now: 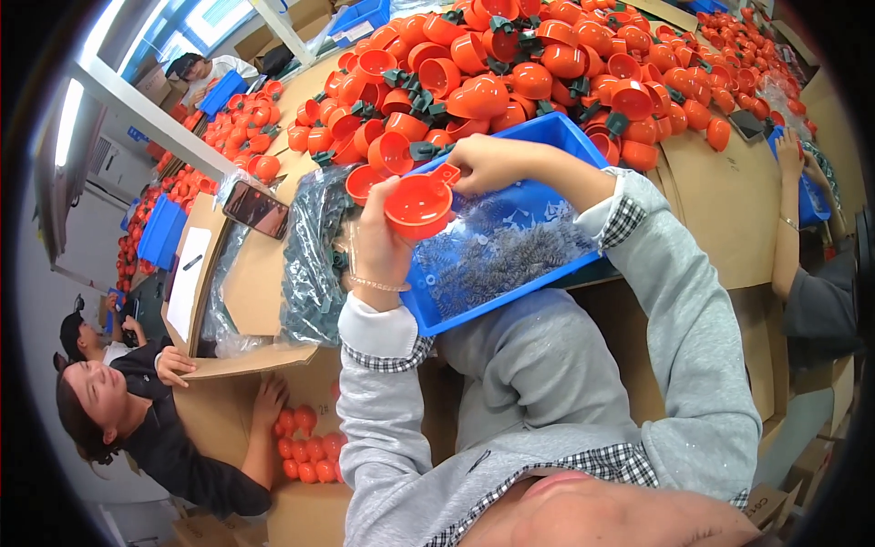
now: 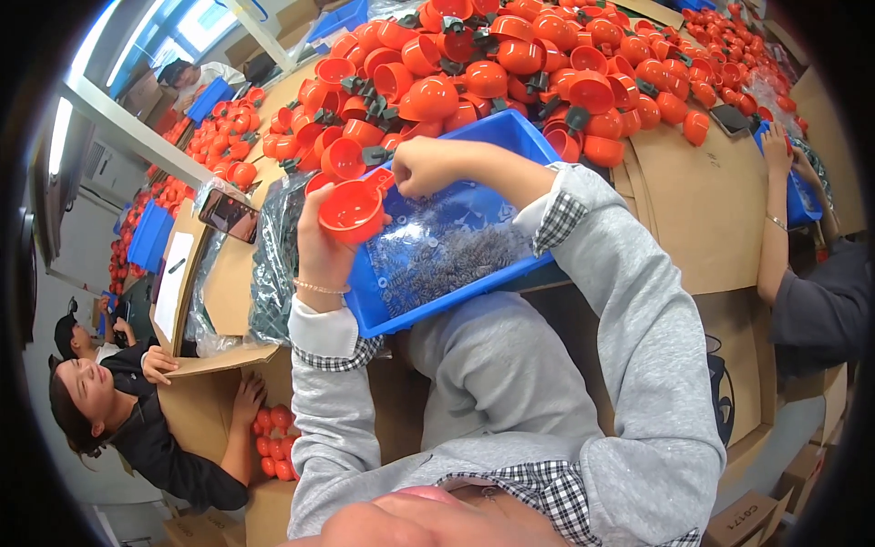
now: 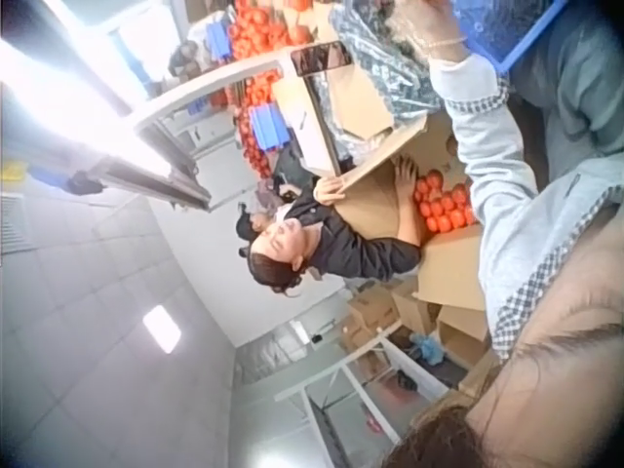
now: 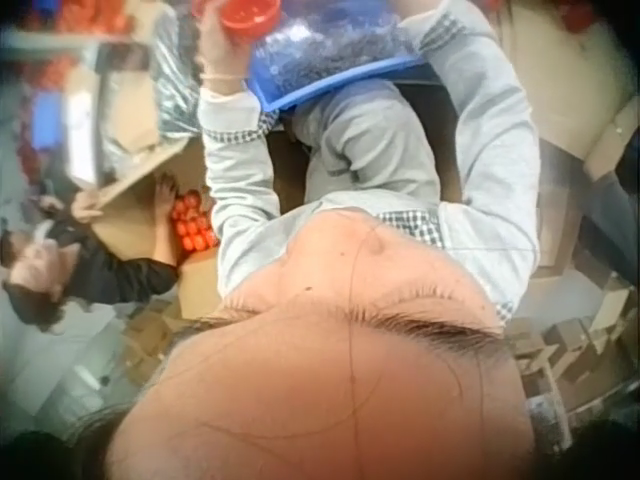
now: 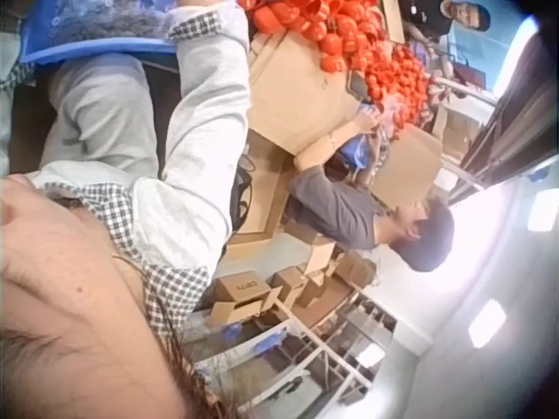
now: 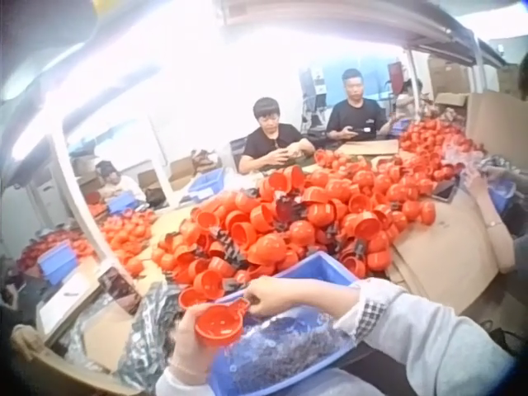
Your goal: Assembling small plastic components into red fruit-shaped objects by inserting a green stem into a red cup.
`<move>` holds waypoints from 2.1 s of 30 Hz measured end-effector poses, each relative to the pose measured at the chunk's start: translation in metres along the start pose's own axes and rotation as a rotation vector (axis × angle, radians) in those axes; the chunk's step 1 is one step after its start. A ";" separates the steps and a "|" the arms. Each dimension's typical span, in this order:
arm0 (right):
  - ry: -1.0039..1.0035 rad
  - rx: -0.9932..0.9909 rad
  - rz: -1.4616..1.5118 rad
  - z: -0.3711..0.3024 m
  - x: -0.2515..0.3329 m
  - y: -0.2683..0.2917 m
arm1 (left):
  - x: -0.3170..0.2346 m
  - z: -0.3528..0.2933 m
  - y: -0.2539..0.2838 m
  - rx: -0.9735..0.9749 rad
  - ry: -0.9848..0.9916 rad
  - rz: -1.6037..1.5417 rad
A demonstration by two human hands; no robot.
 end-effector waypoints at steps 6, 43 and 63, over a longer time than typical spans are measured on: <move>-0.017 0.009 0.099 -0.008 -0.001 0.025 | 0.006 0.012 0.011 -0.025 0.029 -0.132; -0.166 -0.006 -0.354 -0.040 -0.020 0.007 | 0.018 0.014 0.010 -0.101 0.035 0.156; 0.077 -0.379 0.396 -0.036 0.004 0.015 | 0.021 0.013 0.001 -0.056 -0.035 0.467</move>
Point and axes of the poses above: each hand's wrist, its own z-axis towards the middle knuckle, its own y-axis out of the back of the hand, x = y × z, the point moved 1 cm from there along z, towards the middle knuckle, and after that the axes turned 5 degrees about -z, right-handed, at the moved point
